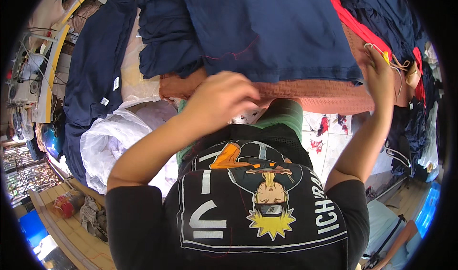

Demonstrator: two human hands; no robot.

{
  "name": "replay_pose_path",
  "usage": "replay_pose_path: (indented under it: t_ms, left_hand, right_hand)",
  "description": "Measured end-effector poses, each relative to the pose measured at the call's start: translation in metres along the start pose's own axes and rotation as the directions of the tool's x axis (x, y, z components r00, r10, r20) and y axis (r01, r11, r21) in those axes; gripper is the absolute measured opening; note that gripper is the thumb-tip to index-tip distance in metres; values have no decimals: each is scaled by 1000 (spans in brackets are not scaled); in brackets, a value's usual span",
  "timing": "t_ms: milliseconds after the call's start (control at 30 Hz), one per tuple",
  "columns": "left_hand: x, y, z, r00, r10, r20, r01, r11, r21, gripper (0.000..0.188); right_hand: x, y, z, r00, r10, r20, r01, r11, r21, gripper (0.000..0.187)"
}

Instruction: The person trims loose threads from dark blue shirts using shears, turning the garments over to locate threads and then placing them in a stack.

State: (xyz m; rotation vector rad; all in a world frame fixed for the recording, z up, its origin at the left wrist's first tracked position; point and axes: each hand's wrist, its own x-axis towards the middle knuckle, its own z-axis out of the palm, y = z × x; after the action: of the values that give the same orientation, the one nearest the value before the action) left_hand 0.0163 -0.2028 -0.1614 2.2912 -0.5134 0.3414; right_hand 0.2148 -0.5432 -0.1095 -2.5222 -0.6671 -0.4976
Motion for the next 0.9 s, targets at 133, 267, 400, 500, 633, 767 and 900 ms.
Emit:
replay_pose_path:
  t_ms: [133,267,400,500,633,767,900]
  left_hand:
    - [-27,-34,0,875,-278,-396,322,946,45,12]
    - [11,-55,10,877,-36,-480,213,923,321,20]
    - [25,-67,22,880,-74,-469,284,874,395,22]
    - [24,-73,26,864,-100,-493,310,878,365,17]
    - [23,-56,10,664,-633,-399,535,774,-338,10]
    - [8,-59,2,675,-665,-319,290,637,-715,16]
    - [4,-47,-5,671,-699,-248,260,535,-804,20]
  right_hand:
    - [0,-87,64,987,-145,76,98,894,438,43]
    - [-8,-146,101,932,-340,128,229,823,519,26]
    - [-13,-158,120,960,-219,177,101,855,508,21]
    - [-13,-156,120,972,-151,179,41,861,506,23]
    - [-15,-162,113,970,-145,193,20,844,536,24]
    - [-19,-173,115,962,-189,195,39,807,590,20]
    - [-17,-178,129,928,-363,89,249,778,577,15]
